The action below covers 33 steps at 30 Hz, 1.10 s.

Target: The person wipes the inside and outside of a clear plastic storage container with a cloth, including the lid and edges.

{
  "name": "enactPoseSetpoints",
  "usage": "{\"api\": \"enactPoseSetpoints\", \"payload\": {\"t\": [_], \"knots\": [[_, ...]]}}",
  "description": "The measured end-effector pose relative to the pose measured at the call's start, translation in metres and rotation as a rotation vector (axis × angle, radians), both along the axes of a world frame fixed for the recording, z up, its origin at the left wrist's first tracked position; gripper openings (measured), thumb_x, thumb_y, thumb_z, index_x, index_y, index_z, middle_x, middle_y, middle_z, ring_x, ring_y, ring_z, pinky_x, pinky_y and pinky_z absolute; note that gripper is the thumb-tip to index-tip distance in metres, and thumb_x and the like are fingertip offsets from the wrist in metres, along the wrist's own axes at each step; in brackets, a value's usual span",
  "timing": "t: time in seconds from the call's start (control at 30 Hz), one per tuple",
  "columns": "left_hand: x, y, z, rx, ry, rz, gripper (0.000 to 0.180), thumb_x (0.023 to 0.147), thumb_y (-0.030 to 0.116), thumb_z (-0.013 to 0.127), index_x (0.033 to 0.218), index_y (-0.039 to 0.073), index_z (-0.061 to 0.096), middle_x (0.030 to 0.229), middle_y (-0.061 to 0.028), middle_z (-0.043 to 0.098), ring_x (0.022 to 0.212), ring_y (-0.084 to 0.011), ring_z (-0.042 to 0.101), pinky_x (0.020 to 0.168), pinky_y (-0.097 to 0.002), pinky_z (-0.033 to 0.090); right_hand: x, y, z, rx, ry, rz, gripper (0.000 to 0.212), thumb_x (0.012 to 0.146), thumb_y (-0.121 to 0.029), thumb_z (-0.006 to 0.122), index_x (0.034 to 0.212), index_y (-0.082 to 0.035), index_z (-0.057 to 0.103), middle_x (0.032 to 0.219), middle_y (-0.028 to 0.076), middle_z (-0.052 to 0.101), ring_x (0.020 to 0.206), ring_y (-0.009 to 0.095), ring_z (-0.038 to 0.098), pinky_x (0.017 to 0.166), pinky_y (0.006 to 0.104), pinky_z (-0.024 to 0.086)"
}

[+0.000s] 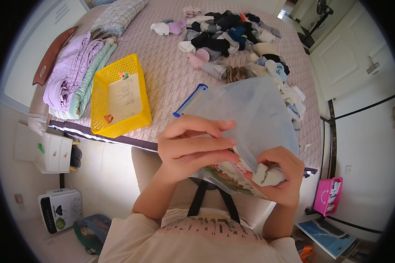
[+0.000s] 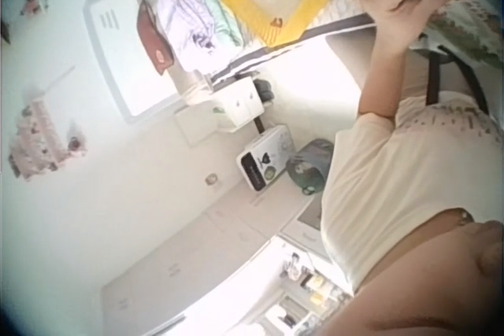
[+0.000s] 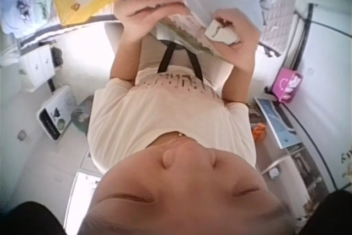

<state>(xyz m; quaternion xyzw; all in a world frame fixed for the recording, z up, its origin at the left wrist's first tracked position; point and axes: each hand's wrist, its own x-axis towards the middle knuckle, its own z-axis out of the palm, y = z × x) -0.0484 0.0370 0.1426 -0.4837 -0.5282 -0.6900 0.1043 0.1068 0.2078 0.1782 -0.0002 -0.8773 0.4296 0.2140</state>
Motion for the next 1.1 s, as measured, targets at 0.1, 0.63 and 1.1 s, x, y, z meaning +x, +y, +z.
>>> {"api": "enactPoseSetpoints", "payload": {"t": [0.1,0.63,1.1], "knots": [[0.001,0.001,0.003,-0.034,0.094,-0.006,0.034,0.060,0.007,0.091,0.091,0.001,0.078,0.097,-0.0053,0.061,0.100,-0.0286,0.071,0.089,-0.0360,0.060,0.002,0.004,0.000,-0.009,0.034,-0.003,0.035,0.062,-0.007,0.085,0.092,-0.004,0.068,0.080,0.007,0.065,0.064,0.017,0.060,0.057,0.0275,0.046],[0.002,0.017,0.013,-0.002,0.161,-0.093,0.024,0.069,0.003,0.085,0.091,-0.002,0.077,0.095,-0.0102,0.066,0.092,-0.0295,0.072,0.079,-0.0352,0.061,0.007,0.021,-0.002,0.005,0.106,-0.013,0.036,0.056,-0.015,0.092,0.083,-0.007,0.069,0.069,0.003,0.063,0.056,0.016,0.057,0.052,0.0270,0.041],[-0.016,0.000,0.067,-0.403,0.402,-0.124,0.023,0.068,0.008,0.085,0.087,0.001,0.076,0.088,-0.0077,0.061,0.078,-0.0241,0.067,0.072,-0.0347,0.056,0.006,0.024,-0.003,0.014,0.108,0.003,0.037,0.056,-0.016,0.091,0.084,-0.008,0.069,0.070,0.003,0.064,0.055,0.017,0.058,0.052,0.0268,0.041]]}}
